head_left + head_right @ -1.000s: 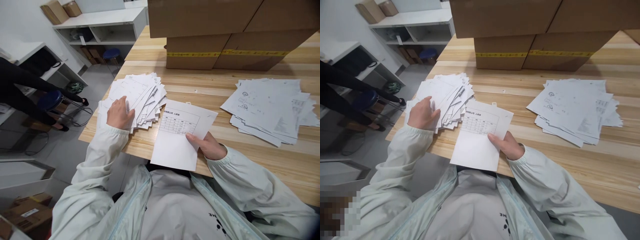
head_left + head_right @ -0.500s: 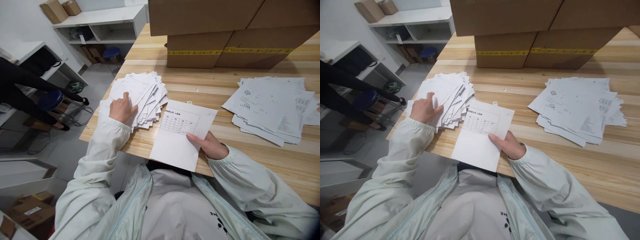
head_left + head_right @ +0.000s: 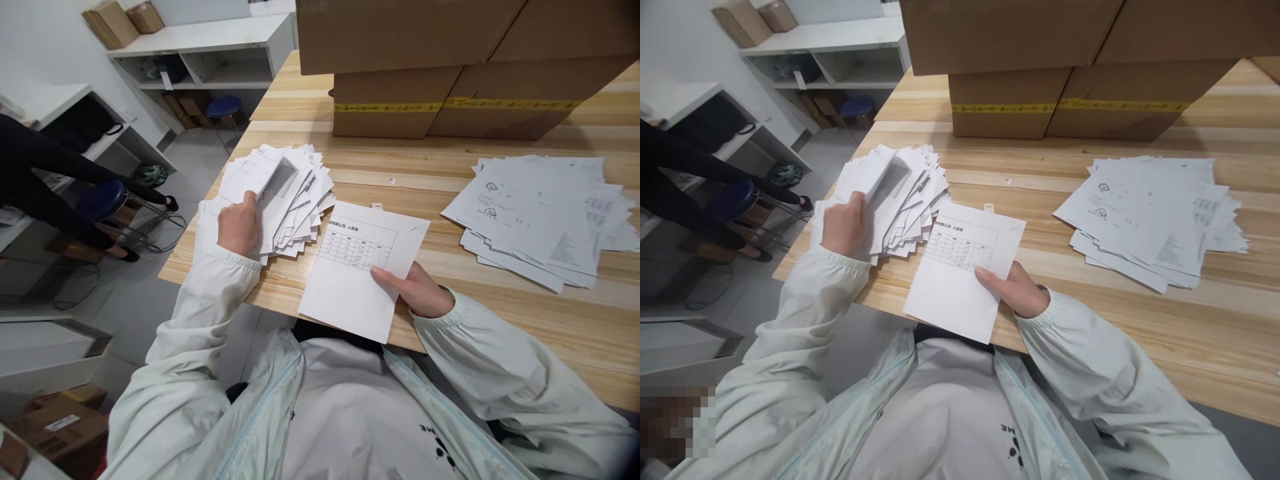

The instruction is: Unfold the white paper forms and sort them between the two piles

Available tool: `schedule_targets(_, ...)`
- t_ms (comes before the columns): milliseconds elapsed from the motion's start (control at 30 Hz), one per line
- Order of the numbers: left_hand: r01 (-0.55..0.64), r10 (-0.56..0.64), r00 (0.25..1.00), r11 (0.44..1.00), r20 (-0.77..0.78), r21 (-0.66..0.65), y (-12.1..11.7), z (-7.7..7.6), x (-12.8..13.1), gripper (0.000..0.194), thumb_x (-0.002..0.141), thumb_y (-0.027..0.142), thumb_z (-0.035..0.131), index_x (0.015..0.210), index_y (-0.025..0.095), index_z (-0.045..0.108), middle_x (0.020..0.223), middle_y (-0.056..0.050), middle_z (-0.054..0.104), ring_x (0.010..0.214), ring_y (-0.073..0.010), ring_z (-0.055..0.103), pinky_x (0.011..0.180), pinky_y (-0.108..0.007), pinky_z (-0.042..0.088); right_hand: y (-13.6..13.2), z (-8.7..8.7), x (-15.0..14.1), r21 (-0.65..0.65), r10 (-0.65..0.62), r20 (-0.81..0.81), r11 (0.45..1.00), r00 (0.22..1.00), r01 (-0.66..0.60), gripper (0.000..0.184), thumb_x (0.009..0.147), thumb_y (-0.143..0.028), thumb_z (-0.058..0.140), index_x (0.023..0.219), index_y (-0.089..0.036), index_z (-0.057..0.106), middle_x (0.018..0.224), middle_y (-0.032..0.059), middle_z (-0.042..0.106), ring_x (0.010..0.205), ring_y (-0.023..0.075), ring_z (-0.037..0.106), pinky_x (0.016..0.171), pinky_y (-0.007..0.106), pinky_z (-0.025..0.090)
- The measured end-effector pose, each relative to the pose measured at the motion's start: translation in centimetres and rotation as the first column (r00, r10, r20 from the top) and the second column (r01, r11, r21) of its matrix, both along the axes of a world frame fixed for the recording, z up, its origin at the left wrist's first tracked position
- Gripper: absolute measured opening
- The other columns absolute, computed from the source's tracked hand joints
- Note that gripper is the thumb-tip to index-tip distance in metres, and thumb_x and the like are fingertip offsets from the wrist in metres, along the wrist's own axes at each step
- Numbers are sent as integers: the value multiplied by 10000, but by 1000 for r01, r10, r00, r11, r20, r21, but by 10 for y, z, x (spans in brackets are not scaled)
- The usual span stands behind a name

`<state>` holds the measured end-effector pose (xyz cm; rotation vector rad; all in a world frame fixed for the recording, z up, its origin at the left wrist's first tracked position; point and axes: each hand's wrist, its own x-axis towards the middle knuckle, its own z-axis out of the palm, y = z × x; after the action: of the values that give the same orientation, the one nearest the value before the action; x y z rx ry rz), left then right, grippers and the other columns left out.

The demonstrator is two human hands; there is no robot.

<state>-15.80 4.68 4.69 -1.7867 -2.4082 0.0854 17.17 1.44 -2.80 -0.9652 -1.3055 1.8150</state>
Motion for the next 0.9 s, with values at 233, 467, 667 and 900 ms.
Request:
schedule_targets(233,-124,34,966,930,255,346,-9,3,-25,250,972,258,389,891,205,620,745,-81,624,762,-252,619,741,-361,393,-2,-6,1,-38,-103,6,994,995,103,565,754,-472,850,1252,-234,730,1328,109,710,1212,322,689,1144,601,466)
schedule_targets(467,-93,-25,980,816,196,571,-36,18,-13,380,1000,385,379,1002,174,695,698,-76,624,673,-233,594,672,-355,381,-2,5,0,-136,-231,20,963,973,232,511,674,-468,905,1092,-204,778,1184,110,773,1116,340,733,1079,598,532)
schedule_targets(667,-60,24,991,956,130,288,-29,-5,15,348,1001,284,388,1093,198,712,792,-120,716,772,-278,675,666,-357,386,-1,12,-2,-188,-258,27,948,966,258,501,609,-464,939,1008,-199,791,1130,107,789,1046,334,756,1056,590,552)
schedule_targets(900,74,-233,911,904,340,420,-47,-21,36,311,957,319,506,1191,191,665,1191,-154,746,1141,-309,686,882,-409,511,-2,11,-2,-163,-257,34,952,966,260,480,631,-481,923,997,-198,793,1101,104,796,1017,329,761,1009,580,580)
